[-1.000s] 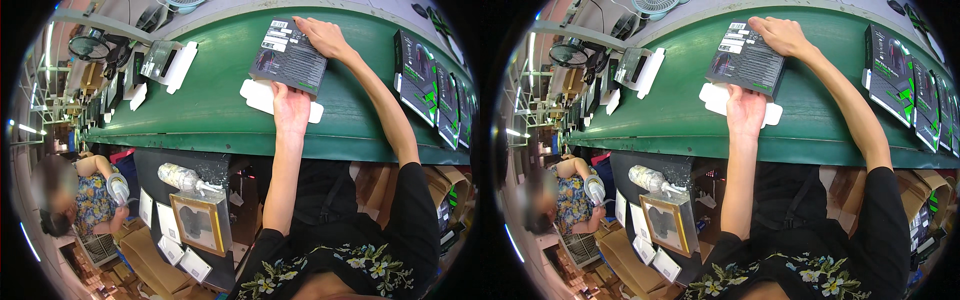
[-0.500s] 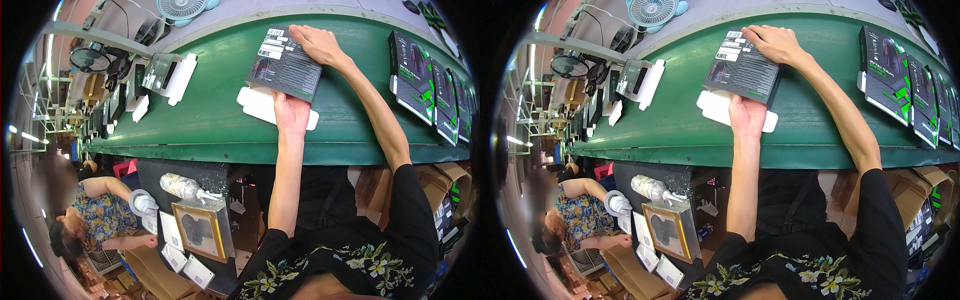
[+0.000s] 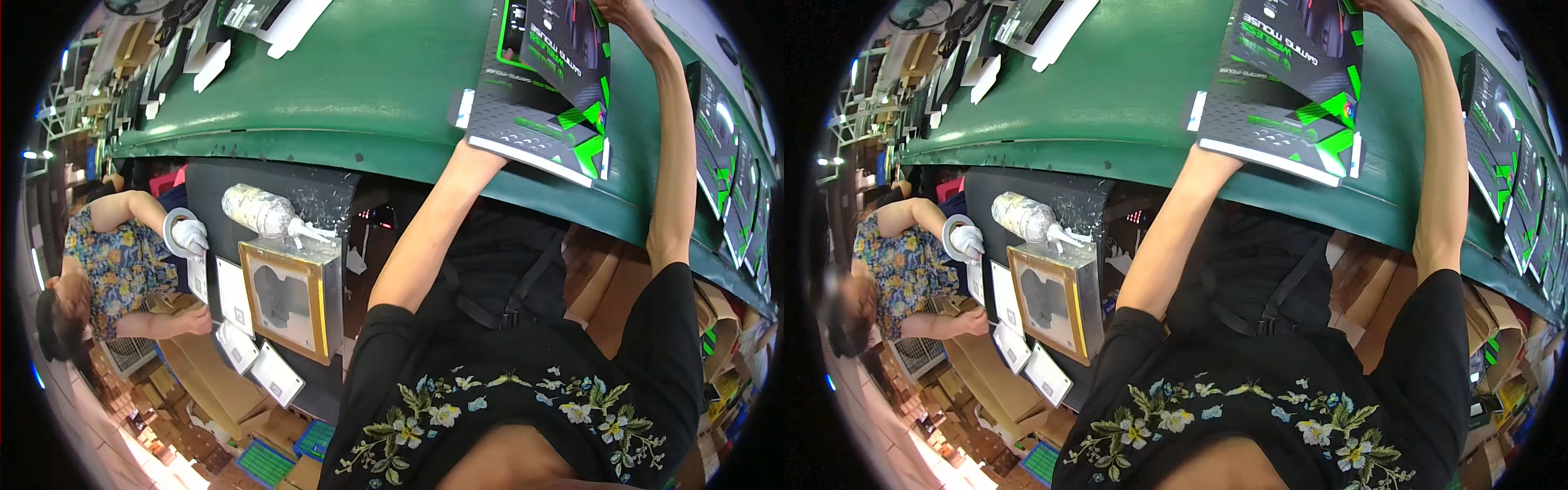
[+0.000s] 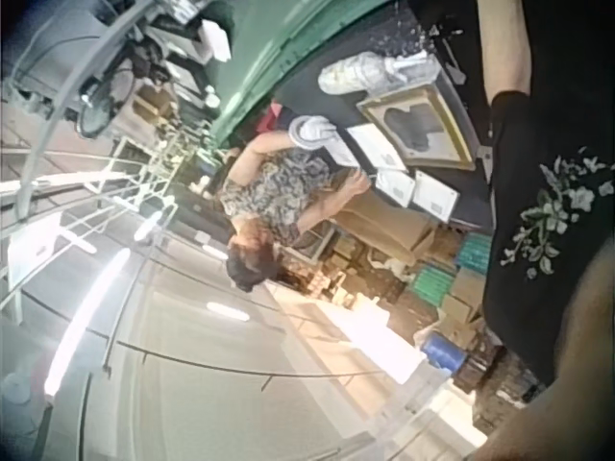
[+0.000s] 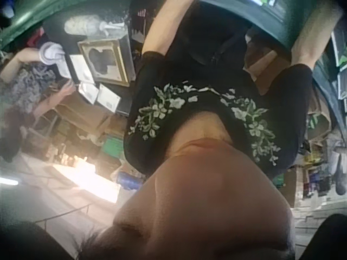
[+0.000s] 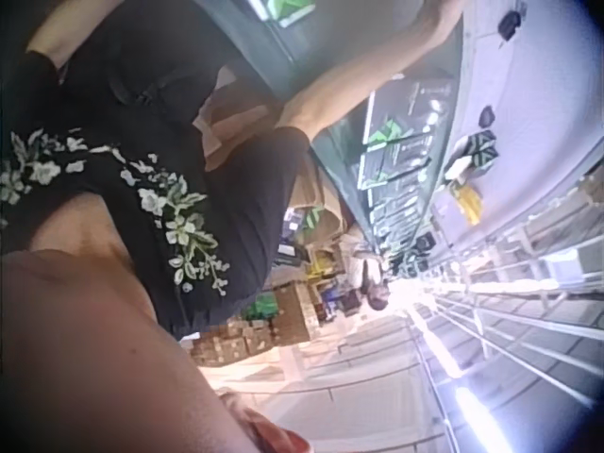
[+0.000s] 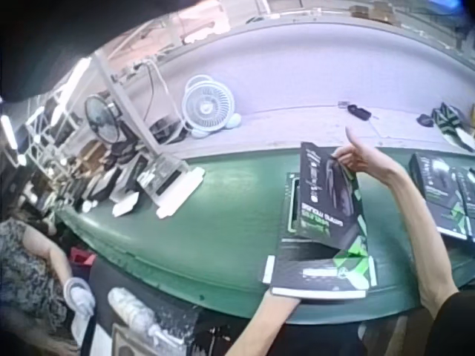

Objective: Applying glue to internal packaging and placing items into boxes for wireless gaming mice on an assembly line.

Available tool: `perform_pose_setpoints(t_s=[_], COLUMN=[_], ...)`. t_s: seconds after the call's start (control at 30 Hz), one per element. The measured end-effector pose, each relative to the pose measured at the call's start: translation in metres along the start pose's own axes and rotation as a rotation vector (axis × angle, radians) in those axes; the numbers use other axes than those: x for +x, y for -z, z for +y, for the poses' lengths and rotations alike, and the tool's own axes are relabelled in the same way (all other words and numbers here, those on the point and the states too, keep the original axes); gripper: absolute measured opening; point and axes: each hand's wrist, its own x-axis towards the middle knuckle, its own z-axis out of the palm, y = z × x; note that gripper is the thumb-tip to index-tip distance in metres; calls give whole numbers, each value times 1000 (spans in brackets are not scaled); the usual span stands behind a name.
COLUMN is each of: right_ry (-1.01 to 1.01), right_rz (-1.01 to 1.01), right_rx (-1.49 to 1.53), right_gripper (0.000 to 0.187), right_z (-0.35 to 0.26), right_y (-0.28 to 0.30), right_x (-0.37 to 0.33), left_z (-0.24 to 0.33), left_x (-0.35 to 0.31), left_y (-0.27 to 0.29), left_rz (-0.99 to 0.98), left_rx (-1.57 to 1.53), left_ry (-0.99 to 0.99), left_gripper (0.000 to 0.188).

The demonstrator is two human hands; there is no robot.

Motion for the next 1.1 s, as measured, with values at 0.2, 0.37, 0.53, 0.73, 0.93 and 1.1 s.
perform_pose_setpoints(t_s=[0.2,0.37,0.53,0.73,0.93,1.1], right_ry=[82,270,445,678,598,591], right_rz=[57,261,368,-203,-107,-135], right_rx=[1,-140,-265,-1301,-1378,-1506], right_gripper=[66,59,54,35,31,36], right_z=[15,14,-14,-17,-4,8], right_y=[8,-7,-27,-176,-139,-55], right_x=[10,10,-17,-103,-89,-73], left_z=[-20,-15,-2,-21,14,63], left_x=[4,12,24,-4,-36,-187], left_y=[-47,-59,-54,-94,-72,168], left_rz=[4,-142,-158,-61,-66,-299], left_rx=[331,345,318,-555,-604,-647], left_ry=[-218,-124,-139,76,1,174], left_gripper=[56,63,59,50,35,26])
